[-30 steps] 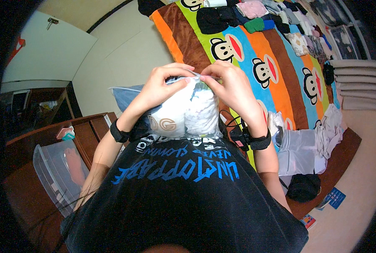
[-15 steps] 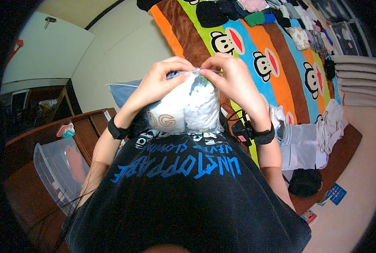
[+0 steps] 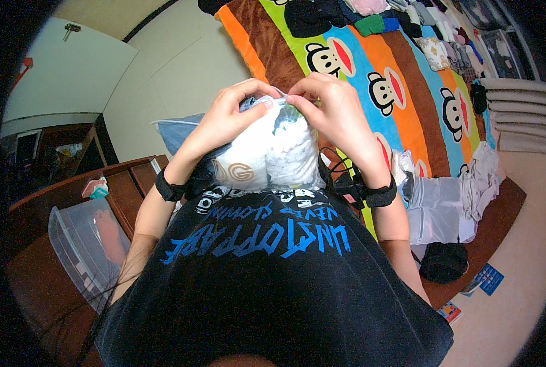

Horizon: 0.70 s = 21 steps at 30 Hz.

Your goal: The person removes an item from a plastic bag, places clothes into a storage bin, picks up small white items from the bin, and sorts through folded clothes on a bed.

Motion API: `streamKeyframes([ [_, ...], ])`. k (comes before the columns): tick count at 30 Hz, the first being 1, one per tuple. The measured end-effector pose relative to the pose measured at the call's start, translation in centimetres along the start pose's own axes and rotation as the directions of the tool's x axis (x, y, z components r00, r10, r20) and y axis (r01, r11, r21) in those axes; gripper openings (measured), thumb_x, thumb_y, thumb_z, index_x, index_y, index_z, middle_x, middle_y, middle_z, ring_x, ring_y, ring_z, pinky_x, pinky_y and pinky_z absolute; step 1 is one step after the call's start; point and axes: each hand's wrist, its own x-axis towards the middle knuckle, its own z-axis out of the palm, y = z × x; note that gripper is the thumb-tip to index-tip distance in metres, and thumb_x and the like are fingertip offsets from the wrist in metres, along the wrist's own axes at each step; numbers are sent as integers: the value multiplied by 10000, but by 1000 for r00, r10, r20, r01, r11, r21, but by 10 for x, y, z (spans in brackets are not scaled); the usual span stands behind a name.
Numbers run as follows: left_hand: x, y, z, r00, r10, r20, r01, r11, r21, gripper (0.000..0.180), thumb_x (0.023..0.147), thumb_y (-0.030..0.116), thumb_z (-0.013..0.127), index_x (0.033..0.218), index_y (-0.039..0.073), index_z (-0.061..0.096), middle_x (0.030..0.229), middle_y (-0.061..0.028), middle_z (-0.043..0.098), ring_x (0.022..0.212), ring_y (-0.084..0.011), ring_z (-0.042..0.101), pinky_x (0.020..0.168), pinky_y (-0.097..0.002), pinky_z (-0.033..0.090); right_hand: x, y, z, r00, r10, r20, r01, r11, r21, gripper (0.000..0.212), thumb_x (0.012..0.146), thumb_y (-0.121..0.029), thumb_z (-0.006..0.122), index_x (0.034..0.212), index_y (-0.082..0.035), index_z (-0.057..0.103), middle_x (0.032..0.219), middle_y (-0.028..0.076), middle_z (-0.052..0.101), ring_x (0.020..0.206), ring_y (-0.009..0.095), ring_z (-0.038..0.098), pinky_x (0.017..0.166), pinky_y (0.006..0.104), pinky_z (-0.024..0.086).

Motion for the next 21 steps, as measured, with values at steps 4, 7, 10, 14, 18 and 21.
streamKeyframes([
  [4,0,0,0,1000,20,-18,-20,1000,-20,219,768,178,547,905,15,595,878,-81,621,783,-178,586,608,-283,433,-1,1,4,999,-8,-32,8,1000,11,132,749,-144,625,765,-13,626,708,96,588,628,227,576,560,306,445],
  [7,0,7,-4,1000,-27,12,27,999,-18,201,776,149,556,915,5,574,881,-82,612,828,-161,578,699,-276,432,-1,3,5,997,-35,-74,36,999,11,127,752,-136,621,752,-9,618,691,91,581,602,212,566,534,294,433],
  [10,0,1,1,999,3,-34,-4,999,-36,203,778,146,572,932,18,536,849,-73,614,794,-142,581,682,-263,423,-1,5,6,999,39,-36,-34,991,126,124,750,-128,617,740,-5,605,679,86,570,596,189,553,533,281,422],
  [14,-1,-2,0,997,17,-77,-19,999,-26,237,776,161,588,959,48,489,795,-57,629,693,-137,598,574,-250,423,0,7,5,1000,10,-24,-6,986,165,129,744,-125,616,738,0,586,677,83,562,607,174,545,538,273,412],
  [18,-2,16,-3,996,-87,-8,86,993,-85,268,777,92,595,1007,17,479,846,-66,619,837,-117,577,755,-246,440,0,12,7,1000,-3,-20,7,982,187,131,741,-123,615,743,2,576,679,86,558,619,183,549,550,273,413],
  [21,-1,14,-3,997,-68,-28,66,995,-68,272,775,94,598,1011,15,489,830,-60,627,828,-109,580,738,-245,447,1,12,8,999,-11,-39,18,982,190,142,739,-134,617,742,1,577,686,94,562,636,189,560,567,280,425],
])
